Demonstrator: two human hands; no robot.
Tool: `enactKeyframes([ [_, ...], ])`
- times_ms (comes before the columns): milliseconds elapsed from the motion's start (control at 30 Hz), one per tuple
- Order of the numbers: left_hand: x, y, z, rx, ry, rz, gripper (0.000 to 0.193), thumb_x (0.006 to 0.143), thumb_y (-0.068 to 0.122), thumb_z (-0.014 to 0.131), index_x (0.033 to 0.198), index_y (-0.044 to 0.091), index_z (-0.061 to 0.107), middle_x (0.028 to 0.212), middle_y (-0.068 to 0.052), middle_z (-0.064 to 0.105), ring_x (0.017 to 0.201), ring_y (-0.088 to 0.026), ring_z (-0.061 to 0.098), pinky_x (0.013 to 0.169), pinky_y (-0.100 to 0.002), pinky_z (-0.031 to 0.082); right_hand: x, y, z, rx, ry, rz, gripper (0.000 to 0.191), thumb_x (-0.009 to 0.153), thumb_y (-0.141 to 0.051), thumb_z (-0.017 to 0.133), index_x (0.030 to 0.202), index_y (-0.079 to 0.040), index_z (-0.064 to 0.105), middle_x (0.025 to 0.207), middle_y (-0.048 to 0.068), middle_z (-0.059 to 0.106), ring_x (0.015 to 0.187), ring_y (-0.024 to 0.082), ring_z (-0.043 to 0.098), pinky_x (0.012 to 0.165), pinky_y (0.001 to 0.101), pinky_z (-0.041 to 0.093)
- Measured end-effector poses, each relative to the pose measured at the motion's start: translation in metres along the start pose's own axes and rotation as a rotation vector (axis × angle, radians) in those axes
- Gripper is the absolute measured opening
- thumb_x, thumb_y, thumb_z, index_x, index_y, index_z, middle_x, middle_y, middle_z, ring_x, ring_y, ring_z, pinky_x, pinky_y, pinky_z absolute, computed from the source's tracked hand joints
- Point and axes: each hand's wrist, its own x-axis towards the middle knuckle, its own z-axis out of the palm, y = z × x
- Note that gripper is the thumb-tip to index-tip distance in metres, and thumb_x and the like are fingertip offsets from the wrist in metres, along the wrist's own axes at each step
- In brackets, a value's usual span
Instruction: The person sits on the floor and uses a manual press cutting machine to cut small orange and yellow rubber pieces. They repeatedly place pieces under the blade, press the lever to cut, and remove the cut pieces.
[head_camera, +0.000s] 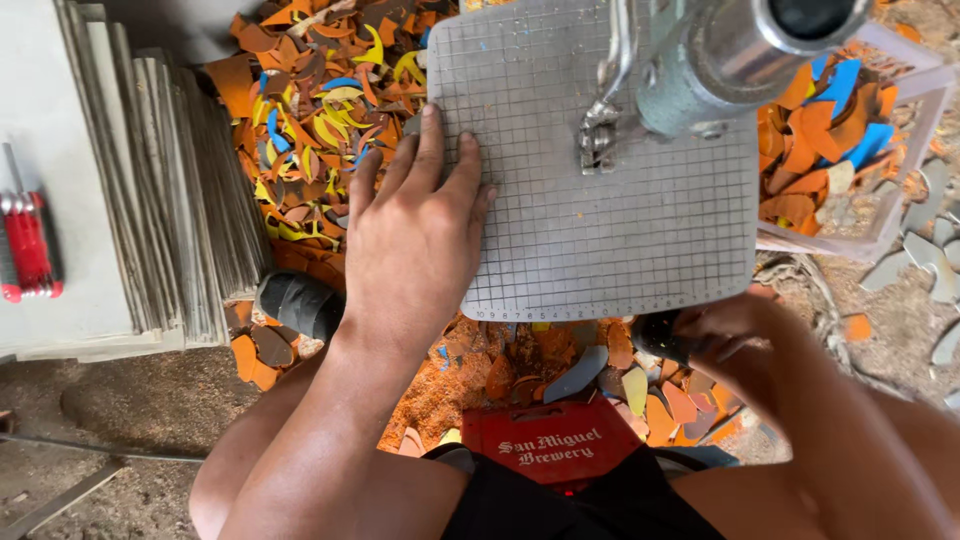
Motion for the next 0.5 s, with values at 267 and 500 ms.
enactKeyframes([
  [267,0.002,-0.004,0.004,0.027,-0.021,0.01,0.04,0.096,0.027,0.074,0.13,0.006,0.07,0.145,-0.026,0.058,0.129,-0.033,0.063,0.113,-0.061,0.041,0.059,-0.021,0.123,-0.039,-0.046,0.169,0.029,0.095,-0.03,0.067,0.118,-0.013,0.068,0.111,0.015,0.078,0.092,0.029,0.076,0.071,0.038,0.061],
  [500,0.006,-0.003,-0.007,-0.053,0.03,-0.018,0.041,0.095,0.025,0.072,0.129,0.003,0.069,0.144,-0.027,0.058,0.128,-0.036,0.063,0.111,-0.056,0.045,0.049,-0.041,0.092,-0.158,0.112,0.012,0.028,0.094,-0.027,0.068,0.117,-0.012,0.069,0.112,0.014,0.077,0.096,0.027,0.075,0.076,0.0377,0.06],
])
